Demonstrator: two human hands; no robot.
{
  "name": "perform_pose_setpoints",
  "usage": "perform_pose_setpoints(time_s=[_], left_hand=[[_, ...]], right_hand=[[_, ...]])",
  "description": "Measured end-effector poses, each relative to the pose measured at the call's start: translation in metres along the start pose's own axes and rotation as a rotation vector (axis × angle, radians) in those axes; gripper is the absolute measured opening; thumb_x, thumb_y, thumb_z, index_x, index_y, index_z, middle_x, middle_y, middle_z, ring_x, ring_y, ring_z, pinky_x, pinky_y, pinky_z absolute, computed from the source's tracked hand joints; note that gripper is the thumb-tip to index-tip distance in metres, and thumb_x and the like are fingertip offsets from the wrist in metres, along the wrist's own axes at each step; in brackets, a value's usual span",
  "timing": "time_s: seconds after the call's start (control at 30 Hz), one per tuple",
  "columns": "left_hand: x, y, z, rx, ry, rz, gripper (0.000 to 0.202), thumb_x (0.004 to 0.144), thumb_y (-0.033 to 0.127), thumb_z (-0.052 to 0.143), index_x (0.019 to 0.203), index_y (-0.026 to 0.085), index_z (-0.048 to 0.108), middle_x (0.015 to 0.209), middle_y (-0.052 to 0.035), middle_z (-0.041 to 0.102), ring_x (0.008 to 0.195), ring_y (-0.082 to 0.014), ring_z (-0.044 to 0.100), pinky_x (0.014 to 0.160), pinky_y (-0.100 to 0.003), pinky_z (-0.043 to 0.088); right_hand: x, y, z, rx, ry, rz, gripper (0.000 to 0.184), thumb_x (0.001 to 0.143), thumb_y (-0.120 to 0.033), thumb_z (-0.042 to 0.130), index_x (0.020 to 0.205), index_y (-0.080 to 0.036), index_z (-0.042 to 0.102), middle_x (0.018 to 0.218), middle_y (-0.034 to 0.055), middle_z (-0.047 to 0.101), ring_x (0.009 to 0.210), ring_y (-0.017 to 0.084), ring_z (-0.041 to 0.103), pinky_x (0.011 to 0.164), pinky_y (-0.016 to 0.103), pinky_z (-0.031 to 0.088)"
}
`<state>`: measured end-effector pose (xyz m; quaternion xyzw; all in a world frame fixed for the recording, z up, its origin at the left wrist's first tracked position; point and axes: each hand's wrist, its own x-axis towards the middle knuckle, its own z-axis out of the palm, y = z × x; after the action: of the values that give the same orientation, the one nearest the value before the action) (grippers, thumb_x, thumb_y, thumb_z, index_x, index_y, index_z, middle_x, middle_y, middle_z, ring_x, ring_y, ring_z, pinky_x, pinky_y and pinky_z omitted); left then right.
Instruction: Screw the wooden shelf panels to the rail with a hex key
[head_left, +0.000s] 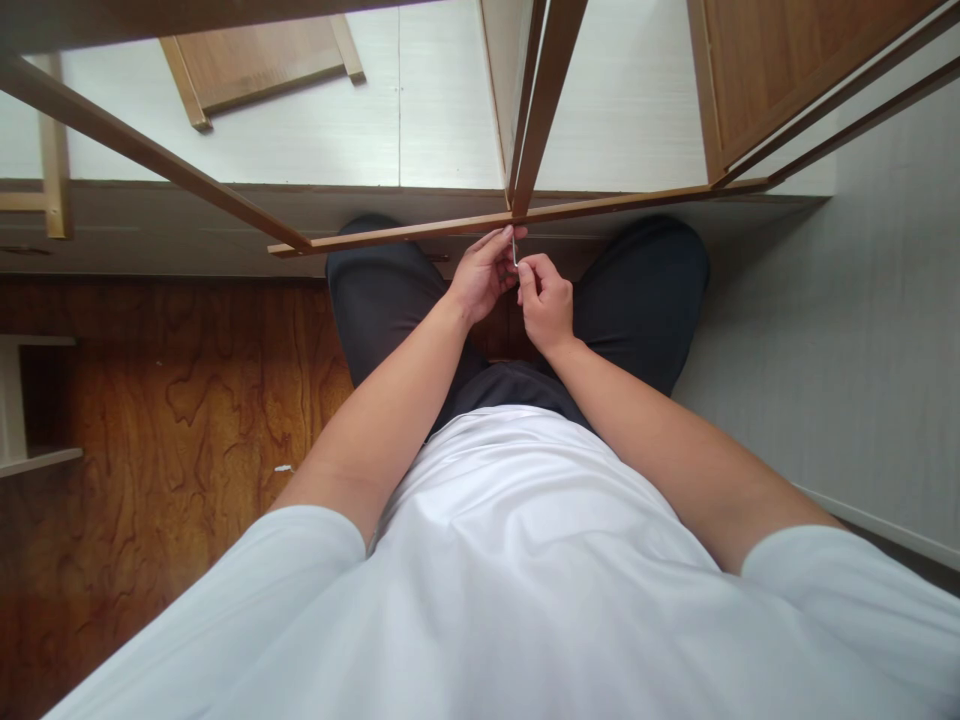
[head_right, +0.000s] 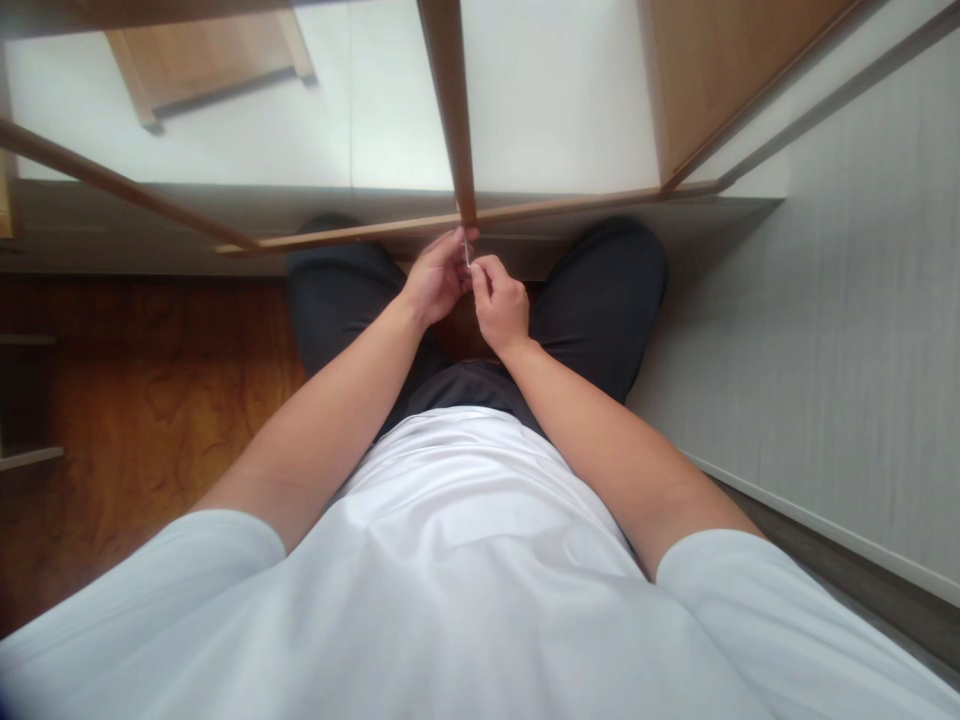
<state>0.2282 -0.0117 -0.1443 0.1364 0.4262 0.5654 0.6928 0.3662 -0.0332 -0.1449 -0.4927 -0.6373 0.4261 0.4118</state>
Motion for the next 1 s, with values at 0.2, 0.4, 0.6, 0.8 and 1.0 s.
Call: perform_pose_setpoints(time_s=[0.2, 0.4, 0.6, 0.8, 1.0], left_hand=[[0.002, -0.001, -0.001, 0.018, 0.007, 0.002, 0.019, 0.102, 0.036, 0.065, 0.104, 0.020, 0.076, 0.072, 0.0041, 0.061, 0.055, -0.0054, 0.059, 0.057, -0.016, 0.046], [0.001, -0.002, -0.002, 0.001, -0.001, 0.003, 0.018, 0.101, 0.036, 0.069, 0.101, 0.019, 0.074, 0.073, 0.0047, 0.059, 0.055, -0.0047, 0.059, 0.056, -0.016, 0.044], [0.001, 0.000, -0.002, -0.001, -0.027, 0.020, 0.017, 0.100, 0.035, 0.068, 0.098, 0.019, 0.074, 0.071, 0.0044, 0.058, 0.050, -0.0049, 0.051, 0.049, -0.017, 0.043], [0.004, 0.001, -0.003, -0.018, 0.021, 0.030, 0.014, 0.097, 0.033, 0.074, 0.093, 0.020, 0.072, 0.071, 0.0051, 0.058, 0.051, -0.0040, 0.053, 0.052, -0.018, 0.043], [0.002, 0.003, -0.001, -0.032, 0.013, 0.039, 0.014, 0.100, 0.025, 0.068, 0.089, 0.017, 0.073, 0.069, 0.0052, 0.056, 0.052, -0.0040, 0.056, 0.052, -0.016, 0.043]], right_hand=[[0.002, 0.003, 0.004, 0.088, -0.011, 0.010, 0.047, 0.103, -0.070, 0.055, 0.091, -0.026, 0.065, 0.061, -0.0054, 0.053, 0.057, 0.014, 0.052, 0.064, 0.026, 0.051], [0.004, 0.008, 0.008, 0.225, -0.025, 0.097, 0.051, 0.097, -0.076, 0.059, 0.091, -0.025, 0.063, 0.060, -0.0058, 0.054, 0.052, 0.010, 0.050, 0.049, 0.020, 0.041], [0.003, 0.003, 0.010, 0.305, -0.082, 0.112, 0.056, 0.092, -0.080, 0.063, 0.091, -0.024, 0.067, 0.058, -0.0062, 0.055, 0.043, 0.008, 0.043, 0.041, 0.022, 0.034], [0.004, 0.003, 0.010, 0.295, -0.081, 0.125, 0.059, 0.091, -0.083, 0.062, 0.094, -0.025, 0.067, 0.059, -0.0067, 0.056, 0.043, 0.008, 0.043, 0.041, 0.022, 0.035], [0.004, 0.006, 0.011, 0.332, -0.083, 0.125, 0.056, 0.091, -0.080, 0.065, 0.098, -0.025, 0.066, 0.059, -0.0074, 0.056, 0.043, 0.007, 0.043, 0.041, 0.021, 0.035]])
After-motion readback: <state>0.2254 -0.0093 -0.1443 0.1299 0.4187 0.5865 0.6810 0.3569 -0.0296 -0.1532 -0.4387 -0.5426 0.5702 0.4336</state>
